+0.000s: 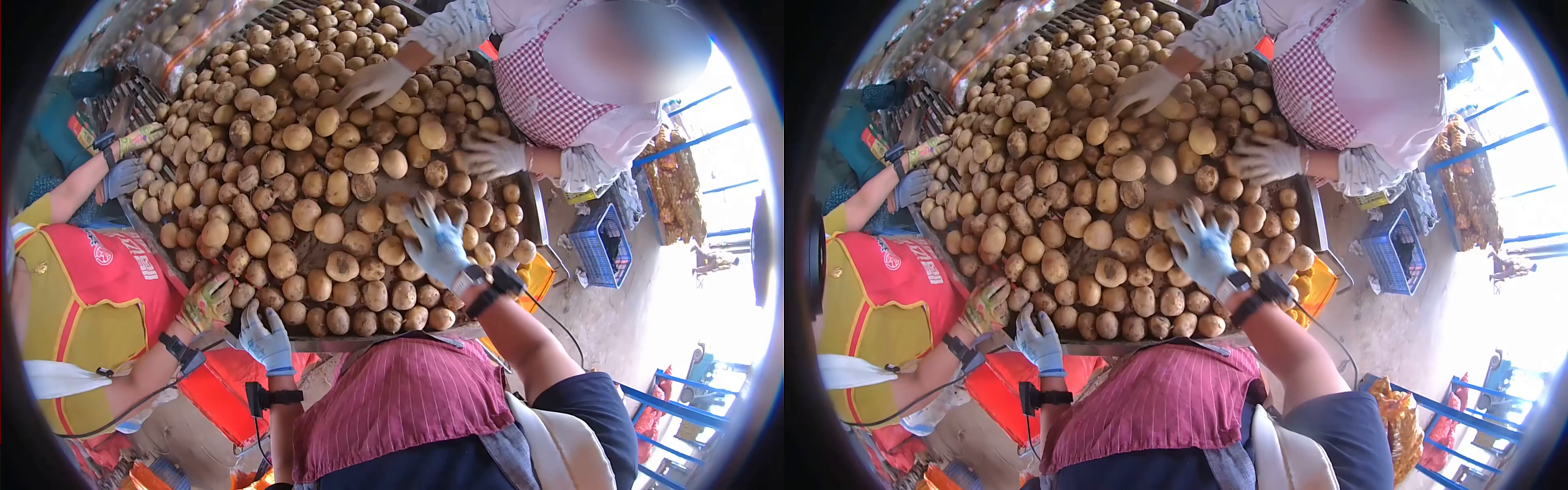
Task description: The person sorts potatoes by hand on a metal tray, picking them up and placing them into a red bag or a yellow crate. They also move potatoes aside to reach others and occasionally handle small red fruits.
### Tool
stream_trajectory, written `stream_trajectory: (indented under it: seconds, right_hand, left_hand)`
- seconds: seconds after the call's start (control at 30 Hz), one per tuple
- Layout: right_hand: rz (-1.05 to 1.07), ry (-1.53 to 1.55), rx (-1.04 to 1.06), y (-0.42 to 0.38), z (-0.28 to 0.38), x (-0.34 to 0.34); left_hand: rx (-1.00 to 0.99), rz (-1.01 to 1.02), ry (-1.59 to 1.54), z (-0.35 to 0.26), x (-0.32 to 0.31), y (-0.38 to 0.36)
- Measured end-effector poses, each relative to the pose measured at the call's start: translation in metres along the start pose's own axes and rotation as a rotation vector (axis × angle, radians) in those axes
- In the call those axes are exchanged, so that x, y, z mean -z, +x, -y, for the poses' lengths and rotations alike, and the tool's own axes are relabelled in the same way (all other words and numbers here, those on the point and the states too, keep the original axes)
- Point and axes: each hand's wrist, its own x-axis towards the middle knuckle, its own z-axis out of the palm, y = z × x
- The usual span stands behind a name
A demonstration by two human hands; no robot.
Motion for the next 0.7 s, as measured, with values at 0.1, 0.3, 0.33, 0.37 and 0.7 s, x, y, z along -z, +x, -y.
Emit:
stream_trajectory:
  seconds: [0.1, 0.3, 0.33, 0.37, 0.7]
  right_hand:
    - [-0.056, -0.079, -0.112, -0.054, -0.02, 0.007]
    - [-0.155, -0.147, -0.364, -0.067, -0.074, 0.014]
    - [-0.163, -0.284, -0.464, -0.053, -0.076, 0.017]
    - [-0.189, -0.115, -0.353, -0.032, -0.069, 0.041]
    - [-0.086, 0.01, -0.365, 0.221, -0.101, 0.04]
  left_hand:
    - [0.022, 0.04, 0.012, 0.001, 0.0, -0.001]
    - [0.03, 0.013, 0.004, 0.005, -0.006, -0.004]
    - [0.041, 0.026, 0.019, 0.004, -0.006, -0.003]
    - [0.039, 0.021, 0.022, 0.002, -0.004, -0.002]
    - [-0.009, 0.002, 0.037, 0.009, -0.007, -0.007]
